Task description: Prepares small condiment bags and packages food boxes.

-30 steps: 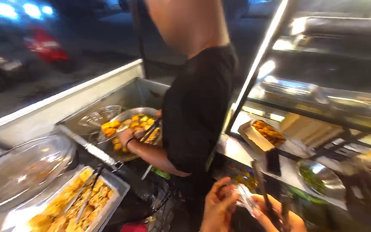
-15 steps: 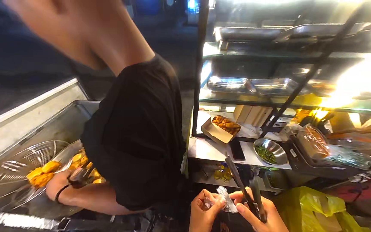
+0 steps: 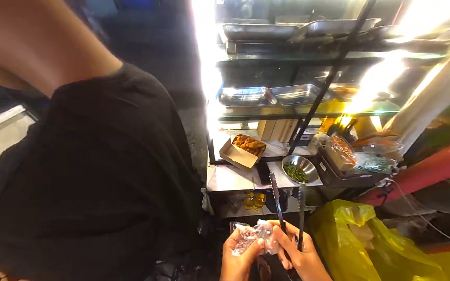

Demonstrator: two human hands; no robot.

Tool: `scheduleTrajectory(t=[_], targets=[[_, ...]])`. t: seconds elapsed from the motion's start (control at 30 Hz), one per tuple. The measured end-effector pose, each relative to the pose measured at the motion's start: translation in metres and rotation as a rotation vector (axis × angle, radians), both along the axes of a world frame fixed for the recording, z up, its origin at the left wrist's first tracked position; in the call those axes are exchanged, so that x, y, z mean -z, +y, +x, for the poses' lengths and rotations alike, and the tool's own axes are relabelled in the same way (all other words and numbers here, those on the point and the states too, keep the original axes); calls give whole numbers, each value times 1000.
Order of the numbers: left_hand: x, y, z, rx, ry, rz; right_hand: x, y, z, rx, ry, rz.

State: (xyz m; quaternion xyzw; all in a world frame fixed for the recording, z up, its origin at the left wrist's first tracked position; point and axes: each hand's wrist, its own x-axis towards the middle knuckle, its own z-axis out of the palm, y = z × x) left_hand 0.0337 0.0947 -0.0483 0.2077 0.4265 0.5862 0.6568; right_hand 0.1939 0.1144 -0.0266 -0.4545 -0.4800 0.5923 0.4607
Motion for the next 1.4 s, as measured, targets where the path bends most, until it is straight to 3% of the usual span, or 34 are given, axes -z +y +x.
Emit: scheduleTrajectory(t=[0.13, 0.23, 0.37, 0.47, 0.57, 0.63, 0.73, 0.83, 0.97, 1.13, 1.4], targets=[[13, 5, 14, 16, 300, 213, 7, 4, 6, 8, 6, -25], [22, 10, 28, 7, 373, 318, 16, 1, 7, 80, -43, -56], [31, 18, 56, -16, 168, 322, 19, -3, 16, 105, 108, -323], [34, 28, 84, -21, -174, 89, 32, -3, 35, 52, 138, -432], [36, 57, 92, -81, -309, -14, 59, 14, 72, -140, 88, -485], [44, 81, 88, -150, -291, -12, 74, 47, 111, -160, -54, -522], [60, 115, 89, -235, -145, -94, 91, 136, 194, -71, -721, -390], [72, 150, 110, -289, -42, -176, 123, 231, 262, -79, -1020, -439], [71, 196, 162, -318, 37, -231, 151, 309, 288, -320, -1140, -540], [74, 228, 197, -375, 78, -270, 169, 348, 280, -652, -1314, -523], [95, 238, 199, -503, 115, -365, 132, 375, 277, -677, -1435, -531]])
